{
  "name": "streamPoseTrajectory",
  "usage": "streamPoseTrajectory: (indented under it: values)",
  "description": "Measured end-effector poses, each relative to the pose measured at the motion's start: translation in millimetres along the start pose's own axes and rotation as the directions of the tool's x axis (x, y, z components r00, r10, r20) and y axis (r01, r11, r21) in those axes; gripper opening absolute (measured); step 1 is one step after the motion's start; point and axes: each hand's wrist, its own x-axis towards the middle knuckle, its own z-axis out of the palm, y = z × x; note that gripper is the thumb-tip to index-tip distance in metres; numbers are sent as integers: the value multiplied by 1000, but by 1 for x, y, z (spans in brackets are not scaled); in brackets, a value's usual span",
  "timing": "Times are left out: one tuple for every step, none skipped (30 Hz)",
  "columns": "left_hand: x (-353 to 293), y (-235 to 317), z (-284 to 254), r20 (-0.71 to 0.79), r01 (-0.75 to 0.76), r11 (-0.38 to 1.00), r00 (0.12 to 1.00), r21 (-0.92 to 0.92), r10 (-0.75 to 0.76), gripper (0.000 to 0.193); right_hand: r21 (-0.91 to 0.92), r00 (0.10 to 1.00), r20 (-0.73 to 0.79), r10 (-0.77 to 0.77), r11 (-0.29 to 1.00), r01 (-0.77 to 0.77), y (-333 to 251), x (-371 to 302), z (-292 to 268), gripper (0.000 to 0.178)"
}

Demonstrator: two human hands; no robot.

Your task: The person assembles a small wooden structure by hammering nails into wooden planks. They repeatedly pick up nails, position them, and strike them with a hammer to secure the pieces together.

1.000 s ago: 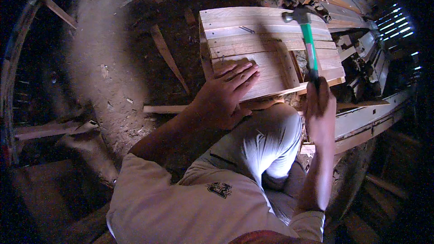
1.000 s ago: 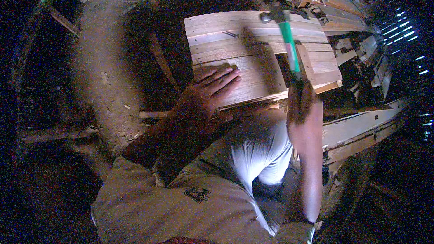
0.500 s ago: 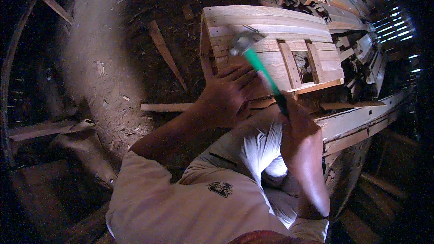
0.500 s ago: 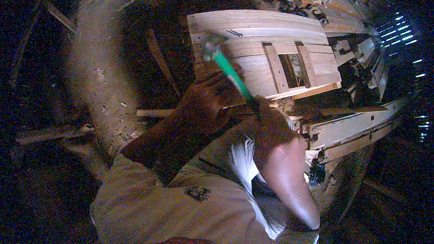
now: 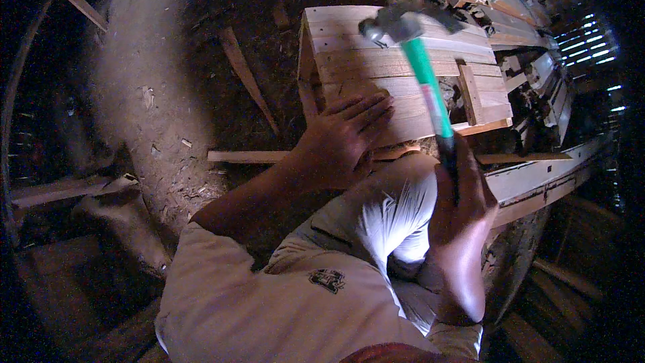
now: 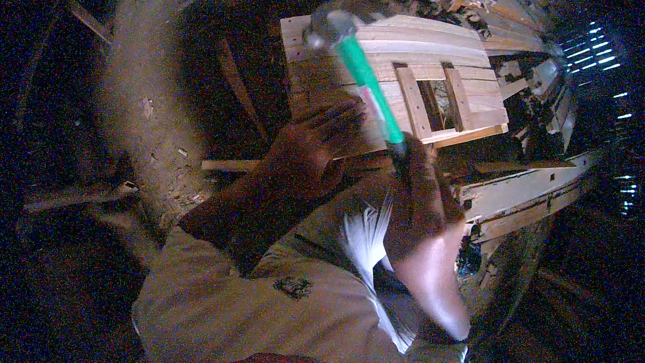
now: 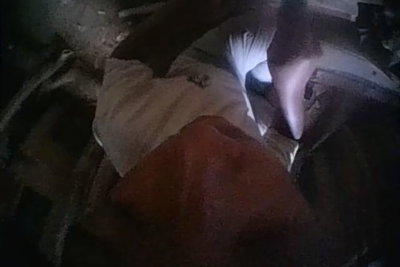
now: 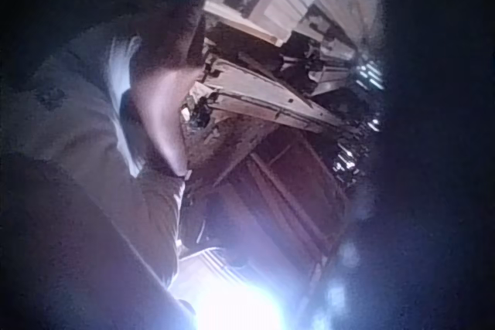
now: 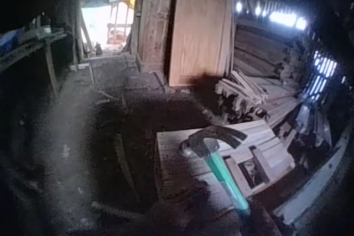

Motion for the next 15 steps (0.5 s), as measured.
streamPoseTrajectory:
  values:
    - [0, 1, -1, 9, 6, 1000, 1000, -15, -6, 71, 31, 999, -38, 26, 999, -25, -2, -1, 1, 40]
    - [0, 1, -1, 17, 12, 999, 1000, -30, -11, 71, 62, 996, -75, 53, 997, -49, -2, -3, 2, 40]
    - [1, 1, -2, 21, 15, 999, 1000, -46, -14, 71, 95, 999, 0, 45, 994, -44, 2, -7, 5, 40]
    - [1, 1, -2, 39, 21, 998, 999, -58, -19, 70, -17, 985, 170, -20, 1000, 23, 3, -6, 3, 40]
    - [1, 1, -1, 56, 27, 997, 998, -70, -23, 70, -29, 976, 217, 5, 1000, 2, 2, -5, 4, 40]
    - [1, 1, -1, 48, 23, 997, 999, -68, -20, 69, -38, 964, 265, 27, 999, -18, 1, -4, 5, 40]
    - [0, 1, 0, 40, 22, 998, 999, -63, -19, 69, 10, 986, 164, 11, 1000, -12, 0, -4, 5, 40]
    - [0, 1, 1, 6, 8, 999, 1000, -46, -8, 69, 58, 998, 60, -2, 998, -2, -1, -4, 4, 40]
    - [-1, 1, 0, -7, 5, 999, 1000, -44, -6, 68, 106, 999, -40, -8, 994, 12, -4, -5, 3, 40]
    - [0, 1, 0, -23, 1, 999, 1000, -39, -2, 68, 72, 998, -69, 2, 997, 3, -9, -4, -2, 39]
    - [1, 2, -3, -21, 3, 999, 1000, -47, -4, 68, 96, 998, -60, 27, 995, -21, -10, -5, -1, 39]
    - [2, 1, -3, -20, 5, 999, 1000, -53, -6, 68, 115, 997, -56, 51, 992, -44, -10, -5, -1, 39]
    - [2, 1, -2, -18, 7, 998, 1000, -58, -8, 68, 54, 996, 74, 47, 997, -51, -7, -7, 0, 39]
    - [-3, 0, 5, -15, 15, 998, 1000, -60, -16, 68, 21, 979, 190, 72, 997, -78, -5, -7, 0, 39]
    - [-3, 0, 5, -11, 11, 998, 1000, -59, -12, 68, -14, 949, 302, 95, 995, -96, -2, -8, 2, 38]
